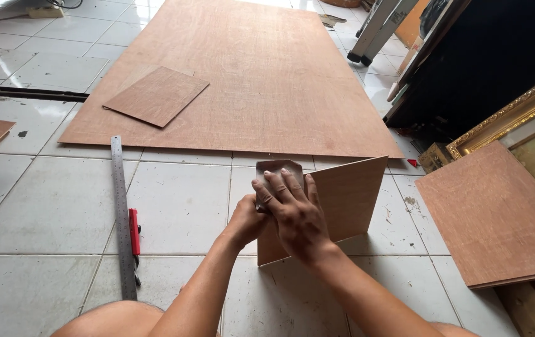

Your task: The person sits on the floor and sands a small rectangular wooden board using a sanding block. They rub the surface and edges repeatedly, then place the board aside and pick up another board to continue sanding.

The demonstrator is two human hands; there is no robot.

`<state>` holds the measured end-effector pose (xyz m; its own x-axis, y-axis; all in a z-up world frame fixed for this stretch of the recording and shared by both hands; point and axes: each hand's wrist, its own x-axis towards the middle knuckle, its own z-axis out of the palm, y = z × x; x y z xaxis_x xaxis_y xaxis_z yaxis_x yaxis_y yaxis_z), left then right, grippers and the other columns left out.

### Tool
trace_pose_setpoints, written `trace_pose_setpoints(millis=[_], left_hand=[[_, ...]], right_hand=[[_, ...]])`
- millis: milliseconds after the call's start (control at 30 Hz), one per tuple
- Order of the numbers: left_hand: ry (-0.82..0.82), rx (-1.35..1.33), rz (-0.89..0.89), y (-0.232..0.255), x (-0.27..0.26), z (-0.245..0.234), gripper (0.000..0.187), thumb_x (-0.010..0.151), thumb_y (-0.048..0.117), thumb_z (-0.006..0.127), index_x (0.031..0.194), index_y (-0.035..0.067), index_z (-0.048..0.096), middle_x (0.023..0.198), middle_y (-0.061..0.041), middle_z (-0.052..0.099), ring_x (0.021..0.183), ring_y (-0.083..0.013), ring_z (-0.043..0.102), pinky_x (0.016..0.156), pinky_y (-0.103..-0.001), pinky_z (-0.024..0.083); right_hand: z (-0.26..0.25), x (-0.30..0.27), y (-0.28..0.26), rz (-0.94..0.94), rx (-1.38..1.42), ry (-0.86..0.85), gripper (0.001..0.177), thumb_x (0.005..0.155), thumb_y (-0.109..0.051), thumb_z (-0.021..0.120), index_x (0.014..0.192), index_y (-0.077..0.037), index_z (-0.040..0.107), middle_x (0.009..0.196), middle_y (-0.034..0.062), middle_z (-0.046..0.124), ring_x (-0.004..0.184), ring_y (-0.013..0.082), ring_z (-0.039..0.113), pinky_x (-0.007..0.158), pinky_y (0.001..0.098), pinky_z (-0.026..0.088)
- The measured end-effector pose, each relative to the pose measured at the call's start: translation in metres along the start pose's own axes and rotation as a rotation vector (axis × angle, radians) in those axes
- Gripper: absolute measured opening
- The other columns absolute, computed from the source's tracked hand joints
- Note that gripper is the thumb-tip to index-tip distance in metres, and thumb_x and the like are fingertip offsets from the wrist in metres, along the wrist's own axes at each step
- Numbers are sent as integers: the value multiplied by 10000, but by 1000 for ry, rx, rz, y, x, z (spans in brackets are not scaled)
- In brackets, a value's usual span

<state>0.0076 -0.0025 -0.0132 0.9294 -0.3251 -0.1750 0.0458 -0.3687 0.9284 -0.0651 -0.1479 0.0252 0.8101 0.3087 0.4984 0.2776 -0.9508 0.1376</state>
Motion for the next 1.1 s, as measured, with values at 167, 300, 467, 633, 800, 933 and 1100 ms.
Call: trace_pose_setpoints(millis=[167, 300, 467, 633, 800, 933, 1100], left_hand=[[-31, -90, 10, -27, 12, 10, 306, 790, 12, 688, 1034, 46, 871, 971, -178, 821, 1106, -424, 794, 994, -567, 612], [-27, -101, 19, -48, 24, 14, 344, 786, 15, 675, 1065, 46, 875, 1003, -191, 836, 1125, -446, 792, 1017, -576, 607], [-32, -48, 17, -29, 19, 1, 315, 820, 19, 695, 1077, 46, 877, 1024, -188, 834, 1159, -456, 783, 1019, -588, 605], [-31, -77, 14, -44, 28, 3, 328, 803, -14, 687, 1072, 32, 868, 1035, -195, 827, 1177, -453, 768, 1039, -607, 589], [-22, -33, -2, -38, 25, -1, 265, 824, 17, 740, 1048, 63, 875, 1021, -174, 832, 1152, -439, 783, 1010, -599, 605], [-32, -15, -14, -45, 28, 0, 313, 816, 29, 703, 1073, 44, 880, 1030, -200, 831, 1175, -455, 774, 1016, -566, 598], [20, 36, -9, -43, 27, -12, 250, 840, 82, 782, 1071, 64, 874, 1046, -202, 839, 1190, -465, 775, 1013, -597, 607]], right_hand=[[5, 0, 54, 242, -32, -143, 646, 1110, -230, 503, 1731, -395, 430, 1747, -41, 473, 1635, 312, 393, 1282, 795, 219], [6, 8, 12, 242, -4, -156, 703, 1078, -192, 527, 1734, -424, 430, 1787, -49, 431, 1674, 311, 324, 1305, 785, 135], [-24, 18, 2, 66, 24, -180, 608, 1113, -313, 526, 1707, -414, 449, 1719, -35, 497, 1625, 293, 398, 1288, 777, 193], [11, -4, 114, 412, -130, -253, 666, 1166, -146, 341, 1761, -446, 344, 1704, -58, 496, 1654, 245, 380, 1310, 814, 134], [3, 18, 68, 441, -154, -269, 548, 1159, -140, 331, 1551, -433, 578, 1626, -82, 607, 1619, 215, 464, 1325, 779, 178], [-35, 31, -9, 143, 131, -213, 472, 1117, -319, 485, 1587, -351, 518, 1566, -31, 580, 1568, 273, 450, 1285, 839, 125], [-18, 11, 62, 353, -146, -318, 424, 1158, -349, 404, 1542, -497, 509, 1422, -122, 675, 1559, 204, 505, 1319, 853, -2]])
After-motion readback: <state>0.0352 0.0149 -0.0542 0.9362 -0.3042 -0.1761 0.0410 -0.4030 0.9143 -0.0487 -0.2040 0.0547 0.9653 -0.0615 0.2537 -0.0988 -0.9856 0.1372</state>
